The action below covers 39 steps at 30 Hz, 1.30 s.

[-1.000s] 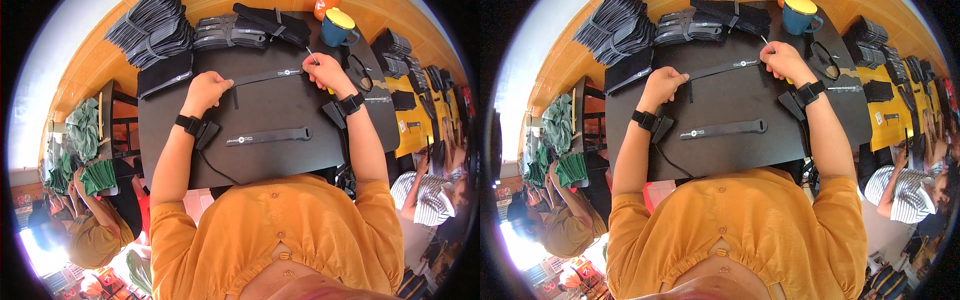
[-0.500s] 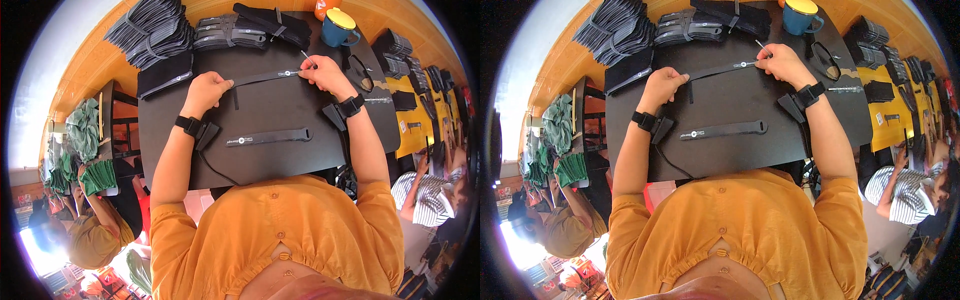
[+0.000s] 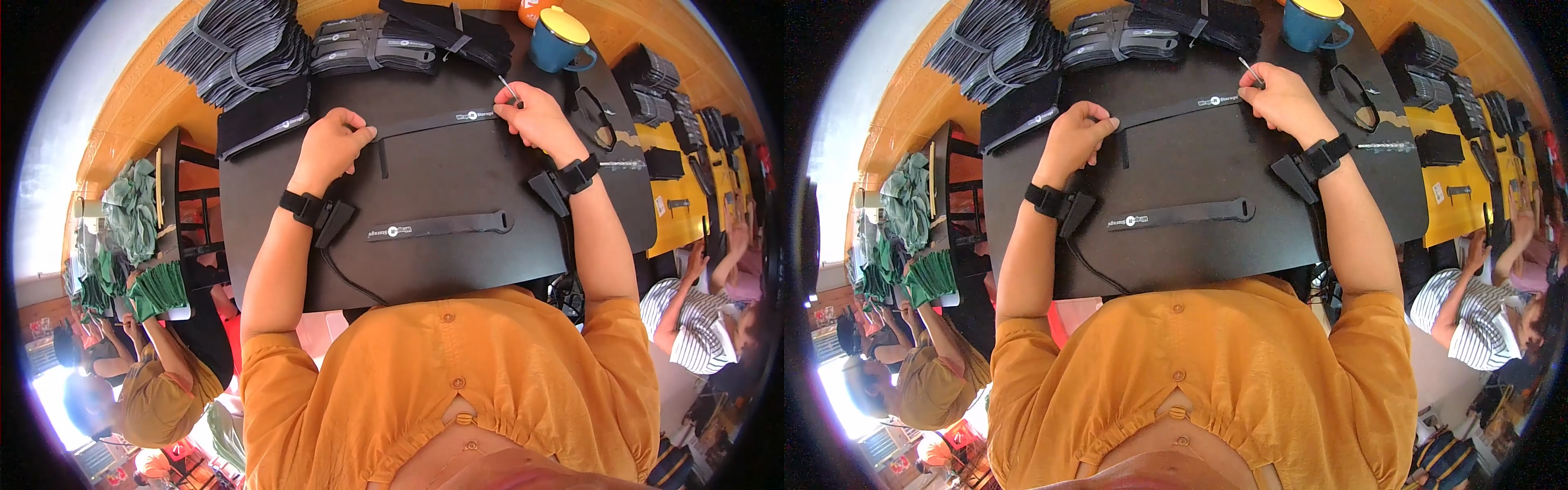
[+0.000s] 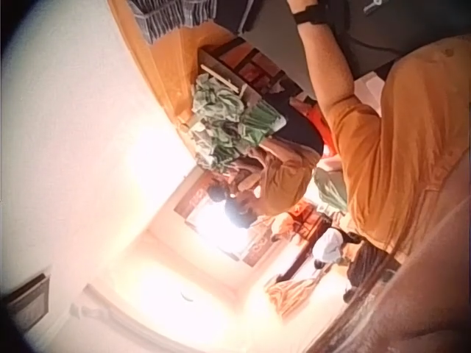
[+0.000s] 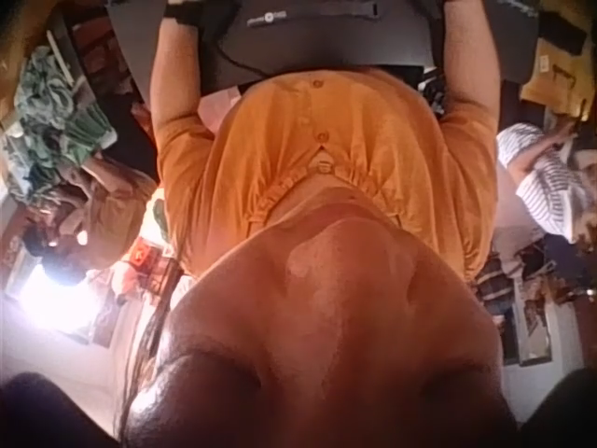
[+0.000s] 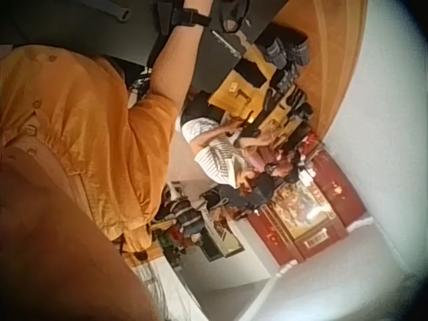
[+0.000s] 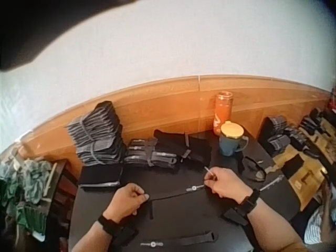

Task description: Assembling small hardware onto black leather straps using a hand tool.

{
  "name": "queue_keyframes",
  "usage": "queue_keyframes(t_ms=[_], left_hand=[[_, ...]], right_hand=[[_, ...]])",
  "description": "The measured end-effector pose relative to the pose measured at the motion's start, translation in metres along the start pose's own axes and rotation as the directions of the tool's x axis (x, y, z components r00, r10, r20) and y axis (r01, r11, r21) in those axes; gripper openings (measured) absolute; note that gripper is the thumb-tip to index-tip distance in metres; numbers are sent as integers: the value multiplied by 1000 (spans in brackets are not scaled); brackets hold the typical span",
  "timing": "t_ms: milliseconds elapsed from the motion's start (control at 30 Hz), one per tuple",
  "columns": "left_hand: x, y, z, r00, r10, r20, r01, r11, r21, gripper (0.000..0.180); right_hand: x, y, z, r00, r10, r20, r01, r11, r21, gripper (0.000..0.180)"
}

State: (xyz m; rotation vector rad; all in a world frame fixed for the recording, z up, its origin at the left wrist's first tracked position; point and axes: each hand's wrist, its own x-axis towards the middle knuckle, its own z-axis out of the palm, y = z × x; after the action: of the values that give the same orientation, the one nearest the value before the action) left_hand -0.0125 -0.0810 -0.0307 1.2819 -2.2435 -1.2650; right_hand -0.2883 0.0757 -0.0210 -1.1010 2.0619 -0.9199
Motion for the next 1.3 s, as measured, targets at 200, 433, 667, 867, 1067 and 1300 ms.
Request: queue_keyframes(t_ms=[200,433,667,867,1067,1300], left_hand=[[-3,7,-3,999,-41,27,42,998,-36,30],[-43,34,1,892,356,278,-379,925,34,33],[-82,28,19,711,453,538,-659,696,286,35],[-72,37,4,936,197,291,-72,918,-390,32],[-63,79,5,964,249,94,-171,849,-499,32],[-47,90,-13,882,423,209,-148,669,-728,41]], right_hand=[[1,4,-3,1000,-14,23,15,999,-44,19],[4,1,-9,999,-33,0,33,999,-17,20],[-21,-25,-9,988,-150,41,147,987,67,17],[-39,-57,-5,951,-309,21,294,923,246,41],[-39,-98,9,910,-412,-41,393,830,396,40],[-25,-125,-2,882,-463,-85,393,623,676,33]])
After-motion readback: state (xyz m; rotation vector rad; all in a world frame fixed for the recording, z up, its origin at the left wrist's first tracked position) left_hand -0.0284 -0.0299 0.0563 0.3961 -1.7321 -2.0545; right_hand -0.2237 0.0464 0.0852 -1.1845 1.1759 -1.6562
